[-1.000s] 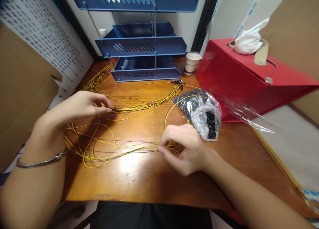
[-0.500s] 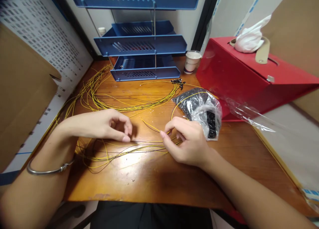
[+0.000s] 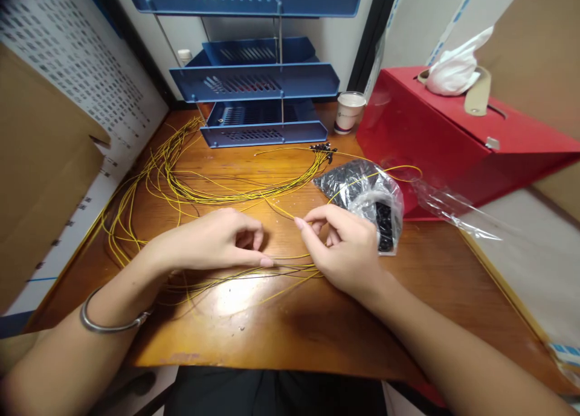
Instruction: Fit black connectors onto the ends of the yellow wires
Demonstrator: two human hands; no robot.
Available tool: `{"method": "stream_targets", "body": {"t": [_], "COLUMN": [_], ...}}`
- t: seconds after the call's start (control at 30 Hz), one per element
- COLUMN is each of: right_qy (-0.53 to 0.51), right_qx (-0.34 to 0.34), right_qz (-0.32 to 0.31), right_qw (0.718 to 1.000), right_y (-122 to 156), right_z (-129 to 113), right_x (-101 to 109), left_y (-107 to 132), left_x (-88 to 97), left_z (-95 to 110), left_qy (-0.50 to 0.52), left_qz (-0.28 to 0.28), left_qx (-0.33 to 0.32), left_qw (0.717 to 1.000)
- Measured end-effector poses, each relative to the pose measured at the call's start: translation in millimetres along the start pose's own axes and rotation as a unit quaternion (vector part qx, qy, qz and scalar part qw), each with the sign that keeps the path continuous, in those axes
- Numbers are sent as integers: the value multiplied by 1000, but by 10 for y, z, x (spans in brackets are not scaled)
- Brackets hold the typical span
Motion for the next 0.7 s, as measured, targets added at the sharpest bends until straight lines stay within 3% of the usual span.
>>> {"method": "stream_targets", "body": {"t": [0.07,0.17,0.23,0.37,0.53,0.63,0.7], "right_qy": [5,0,-4,-5,-9,-31,-46], "right_qx": [-9,-13,-14,-16,-18,-1,11], "right_qz": [10,7,1,-5,-6,-4,-8], "right_qw": [1000,1000,1000,1000,1000,1000,999], "right_y": [-8,-6,3,18,23,31,42], "right_z": [10,8,4,1,-4,-42,-74], "right_x": [9,7,1,-11,-2,8,-6], "left_y": [47,158,179,58,-94,-118,-136], "left_x": [23,-100,-178,-235,-176,-188,-206], "left_z": [54,159,191,118,-15,27,66], "left_qy": [13,5,-29,-43,-7,92,208], "left_qz": [-4,-88,-103,-48,54,76,96], "left_qx": [1,-9,-25,-37,-4,11,28], "left_qw": [1000,996,994,997,999,993,973]}}
Point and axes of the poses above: each hand's wrist, its own y-axis away from the middle knuckle, its own x-axis out of the back of the hand, z = x × y, the point moved 6 cm from there along -y, towards the middle knuckle, and after that the axes turned 11 degrees about z, right-handed, at the moved point
